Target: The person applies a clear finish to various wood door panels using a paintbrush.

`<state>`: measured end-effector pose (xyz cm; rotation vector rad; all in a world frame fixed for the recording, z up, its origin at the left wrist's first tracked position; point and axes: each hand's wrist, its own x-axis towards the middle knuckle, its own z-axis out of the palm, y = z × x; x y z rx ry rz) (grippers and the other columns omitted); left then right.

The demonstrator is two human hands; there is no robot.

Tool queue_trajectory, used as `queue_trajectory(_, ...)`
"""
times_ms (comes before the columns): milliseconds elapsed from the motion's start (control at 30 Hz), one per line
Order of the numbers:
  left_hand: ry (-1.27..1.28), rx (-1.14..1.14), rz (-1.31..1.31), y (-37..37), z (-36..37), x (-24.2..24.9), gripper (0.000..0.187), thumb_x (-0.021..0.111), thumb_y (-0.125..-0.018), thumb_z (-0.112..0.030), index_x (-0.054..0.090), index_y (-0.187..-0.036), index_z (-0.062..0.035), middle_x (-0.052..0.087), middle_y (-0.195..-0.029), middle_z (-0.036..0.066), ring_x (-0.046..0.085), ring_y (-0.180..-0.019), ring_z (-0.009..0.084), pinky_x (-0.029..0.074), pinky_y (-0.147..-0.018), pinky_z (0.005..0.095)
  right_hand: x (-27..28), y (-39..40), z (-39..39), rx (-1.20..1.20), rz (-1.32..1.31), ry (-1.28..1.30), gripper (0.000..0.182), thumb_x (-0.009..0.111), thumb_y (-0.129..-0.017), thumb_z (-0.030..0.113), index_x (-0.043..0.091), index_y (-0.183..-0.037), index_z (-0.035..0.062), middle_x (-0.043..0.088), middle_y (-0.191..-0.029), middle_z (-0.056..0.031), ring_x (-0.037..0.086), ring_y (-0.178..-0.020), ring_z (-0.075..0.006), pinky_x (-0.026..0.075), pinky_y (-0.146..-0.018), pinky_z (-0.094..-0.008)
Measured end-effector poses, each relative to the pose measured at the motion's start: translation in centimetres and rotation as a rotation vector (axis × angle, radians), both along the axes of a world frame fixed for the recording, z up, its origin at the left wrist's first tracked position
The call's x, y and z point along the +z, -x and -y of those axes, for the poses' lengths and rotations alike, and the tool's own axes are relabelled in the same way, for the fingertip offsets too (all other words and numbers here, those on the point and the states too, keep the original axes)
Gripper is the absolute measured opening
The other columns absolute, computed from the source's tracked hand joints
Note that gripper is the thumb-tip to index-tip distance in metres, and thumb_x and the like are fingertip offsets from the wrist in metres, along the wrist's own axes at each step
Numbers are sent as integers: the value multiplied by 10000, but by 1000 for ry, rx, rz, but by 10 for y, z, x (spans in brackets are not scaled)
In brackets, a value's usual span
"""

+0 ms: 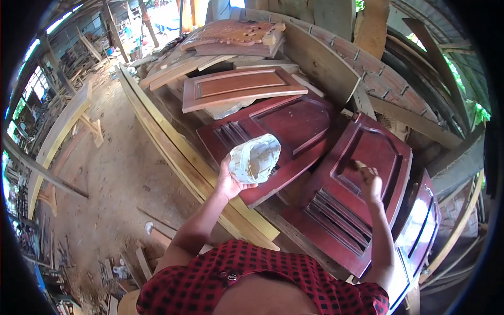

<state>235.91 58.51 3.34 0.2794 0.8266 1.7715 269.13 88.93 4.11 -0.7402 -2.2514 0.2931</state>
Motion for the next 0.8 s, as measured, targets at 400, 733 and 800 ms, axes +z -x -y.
queue_trajectory(400, 74, 60, -34, -9, -8, 4, 793, 460, -784, -688, 378, -1338, -127, 525, -1229, 153, 622, -940, 373, 579, -643, 484, 17, 36, -28, 369, -208, 1311, 245, 611, -855, 160, 595, -983, -49, 672, -844, -151, 686, -702, -217, 583, -585, -296)
queue_trajectory(733, 138, 74, -68, -11, -12, 14, 794, 344, -799, -720, 425, -1308, -116, 612, -1094, 151, 659, -805, 355, 564, -624, 447, -44, 65, -207, -319, -585, 478, 336, 687, -828, 304, 665, -988, 9, 690, -944, -118, 638, -818, -152, 482, -747, -279)
queue_trajectory(800, 206, 145, -71, -12, -15, 16, 772, 332, -807, -703, 439, -1298, -117, 620, -1080, 147, 660, -787, 356, 568, -587, 439, -42, 74, -210, -331, -473, 433, 292, 678, -833, 295, 672, -998, 53, 687, -918, -137, 649, -818, -176, 484, -732, -289)
